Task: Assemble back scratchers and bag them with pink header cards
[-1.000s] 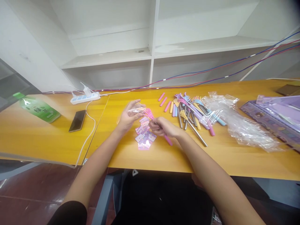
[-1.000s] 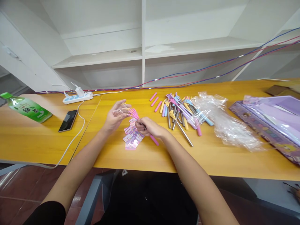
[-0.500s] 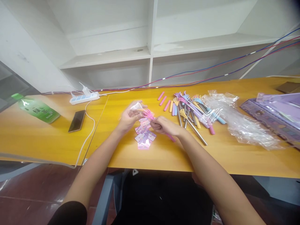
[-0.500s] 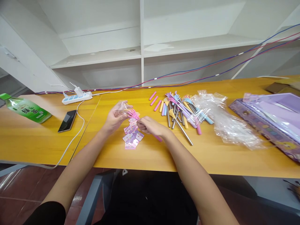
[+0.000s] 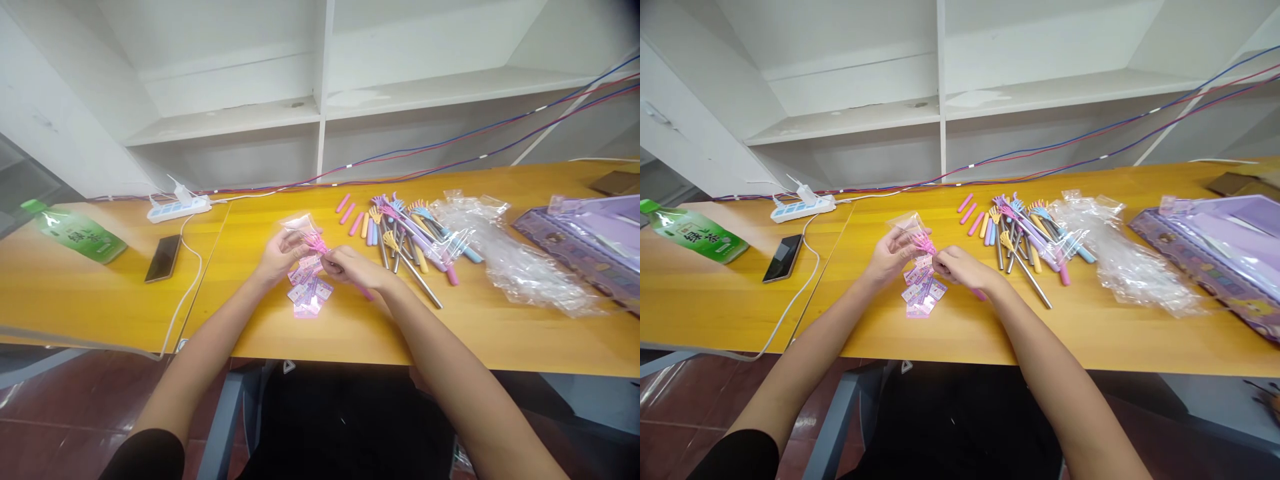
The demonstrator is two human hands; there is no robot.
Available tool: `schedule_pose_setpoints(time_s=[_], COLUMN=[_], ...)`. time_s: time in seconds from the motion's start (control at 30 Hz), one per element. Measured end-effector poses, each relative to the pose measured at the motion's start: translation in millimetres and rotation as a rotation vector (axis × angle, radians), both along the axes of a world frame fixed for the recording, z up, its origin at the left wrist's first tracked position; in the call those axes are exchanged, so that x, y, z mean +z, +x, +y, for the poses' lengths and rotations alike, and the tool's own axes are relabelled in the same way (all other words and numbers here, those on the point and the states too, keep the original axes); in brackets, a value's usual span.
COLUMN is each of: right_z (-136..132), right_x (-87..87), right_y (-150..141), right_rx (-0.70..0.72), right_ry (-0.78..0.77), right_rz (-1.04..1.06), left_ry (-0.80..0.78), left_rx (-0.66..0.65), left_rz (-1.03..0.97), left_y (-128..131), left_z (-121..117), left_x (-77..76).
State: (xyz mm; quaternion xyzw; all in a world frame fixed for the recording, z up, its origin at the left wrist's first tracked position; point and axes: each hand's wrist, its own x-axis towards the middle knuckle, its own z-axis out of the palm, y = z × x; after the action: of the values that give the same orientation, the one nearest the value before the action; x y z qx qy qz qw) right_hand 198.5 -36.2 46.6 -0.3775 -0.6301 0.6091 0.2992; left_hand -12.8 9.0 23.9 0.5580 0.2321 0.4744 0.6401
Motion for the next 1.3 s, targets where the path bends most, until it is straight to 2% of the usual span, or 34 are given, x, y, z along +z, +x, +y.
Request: schedule_pose_setpoints(time_s=[0.3, 0.5, 0.6, 0.7, 0.87, 1.13, 1.3], right_z=[3, -1, 3, 9, 19, 24, 26], right_x=[-5.1, -8.6, -12.8, -18.2, -26.2, -31.0, -29.3], right_y=[-6, -15, -13, -8, -3, -5, -1], right_rx=[-0.079, -0.076, -0.108, -0.166, -0.344, -0.467, -0.542], right_ry=[-0.085, -0.133, -0.051, 0.076, 0.283, 0.422, 0.441], right_rz=[0.083, 0.183, 0.11, -0.021, -0.15, -0.128, -0.123], left_ry=[-0.055, -0.081, -0.042, 0.008, 0.028, -0.027, -0.106], left_rx=[0.0, 0.132, 0.239, 0.378, 0.571, 0.59, 0.611], left_rz=[0.003, 0.027, -0.014, -0.101, -0.21, -0.224, -0.278], left_y=[1, 5, 5, -2, -18, -13, -14], left_z=[-5, -2, 1, 8, 23, 19, 22], left_x=[1.9, -8.5, -5.7, 4.1, 13.5, 11.6, 12.2])
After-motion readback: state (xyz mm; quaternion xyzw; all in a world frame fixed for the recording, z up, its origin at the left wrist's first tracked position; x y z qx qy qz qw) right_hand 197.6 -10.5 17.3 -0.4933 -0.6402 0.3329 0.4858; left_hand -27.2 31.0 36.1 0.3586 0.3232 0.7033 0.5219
